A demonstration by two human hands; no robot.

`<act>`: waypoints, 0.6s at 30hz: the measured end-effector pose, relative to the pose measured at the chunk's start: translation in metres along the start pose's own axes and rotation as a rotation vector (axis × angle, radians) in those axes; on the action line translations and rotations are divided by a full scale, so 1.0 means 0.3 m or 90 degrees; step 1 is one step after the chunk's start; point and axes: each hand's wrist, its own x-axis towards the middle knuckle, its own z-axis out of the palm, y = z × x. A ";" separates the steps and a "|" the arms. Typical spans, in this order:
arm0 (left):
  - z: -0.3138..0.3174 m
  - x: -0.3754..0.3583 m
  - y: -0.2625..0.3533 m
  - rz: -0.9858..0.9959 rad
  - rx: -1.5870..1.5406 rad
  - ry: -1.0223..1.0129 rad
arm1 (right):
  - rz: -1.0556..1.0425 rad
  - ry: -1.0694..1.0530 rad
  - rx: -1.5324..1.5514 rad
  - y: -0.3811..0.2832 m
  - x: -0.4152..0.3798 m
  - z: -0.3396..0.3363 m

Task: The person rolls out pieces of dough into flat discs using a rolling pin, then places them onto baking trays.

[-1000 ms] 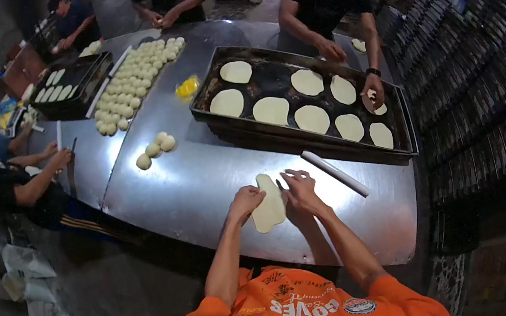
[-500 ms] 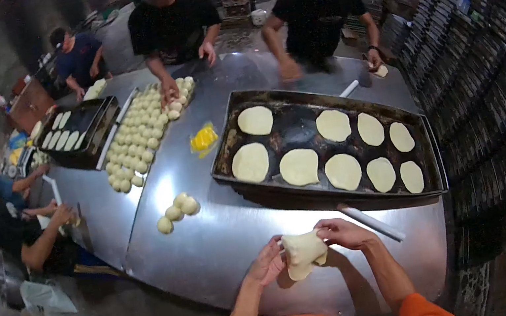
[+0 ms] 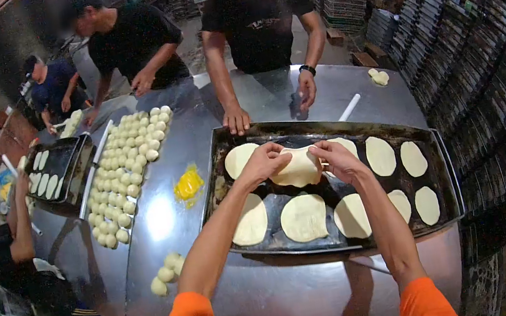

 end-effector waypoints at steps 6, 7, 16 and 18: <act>0.111 0.229 -0.193 0.199 0.213 0.341 | -0.421 0.319 -0.674 0.183 0.270 -0.028; 0.122 0.237 -0.169 0.192 0.245 0.396 | -0.377 0.324 -0.657 0.133 0.257 -0.008; 0.064 0.161 -0.187 0.332 0.952 0.349 | -0.380 0.258 -1.037 0.098 0.104 -0.086; 0.087 0.030 -0.114 0.292 0.792 0.383 | -0.444 0.287 -0.919 0.050 -0.010 -0.104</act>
